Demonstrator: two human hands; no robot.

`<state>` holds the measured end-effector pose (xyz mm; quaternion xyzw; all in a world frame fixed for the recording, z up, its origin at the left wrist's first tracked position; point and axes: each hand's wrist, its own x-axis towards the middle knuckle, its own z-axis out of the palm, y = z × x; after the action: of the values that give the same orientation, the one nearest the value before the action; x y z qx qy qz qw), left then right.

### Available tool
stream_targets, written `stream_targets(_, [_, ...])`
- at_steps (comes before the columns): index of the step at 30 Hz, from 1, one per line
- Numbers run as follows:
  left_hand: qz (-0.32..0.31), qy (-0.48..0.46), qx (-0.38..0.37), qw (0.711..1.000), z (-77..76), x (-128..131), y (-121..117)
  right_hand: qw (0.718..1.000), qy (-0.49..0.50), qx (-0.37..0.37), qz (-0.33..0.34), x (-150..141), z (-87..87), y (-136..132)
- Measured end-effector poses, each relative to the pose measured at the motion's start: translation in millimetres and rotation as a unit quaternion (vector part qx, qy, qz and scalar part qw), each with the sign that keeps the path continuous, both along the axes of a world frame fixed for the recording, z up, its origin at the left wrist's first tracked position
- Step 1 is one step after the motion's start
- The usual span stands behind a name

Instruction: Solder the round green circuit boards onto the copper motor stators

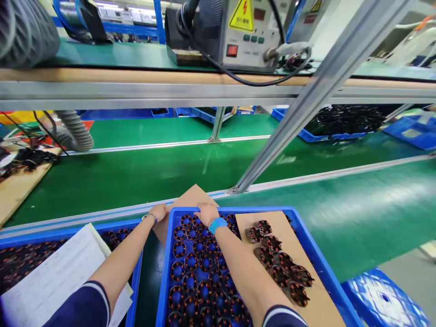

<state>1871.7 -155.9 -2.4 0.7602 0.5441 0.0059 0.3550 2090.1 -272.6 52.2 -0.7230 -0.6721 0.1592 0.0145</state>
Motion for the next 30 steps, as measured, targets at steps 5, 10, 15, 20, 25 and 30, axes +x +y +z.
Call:
stream_targets(5, [0.065,-0.048,0.014,0.997,17.1,9,-1,1.000,-0.020,0.011,-0.011,-4,11.7,-12])
stream_targets(10, [0.164,-0.098,0.067,0.979,80.5,-2,35,0.999,-0.033,0.026,-0.012,-4,35.4,-26])
stream_targets(15, [0.296,-0.183,0.162,0.923,166.3,-90,75,0.998,-0.043,0.035,-0.012,-7,26.7,-25])
stream_targets(20, [0.384,-0.317,0.126,0.858,184.8,-206,1,0.998,-0.048,0.025,0.010,-7,-2.3,-15])
stream_targets(25, [0.525,-0.400,0.115,0.742,158.3,-305,-143,0.997,-0.066,0.020,0.034,-5,-23.9,-15])
stream_targets(30, [0.684,-0.380,0.167,0.601,137.2,-382,-330,0.994,-0.088,0.037,0.054,-6,-18.8,-39])
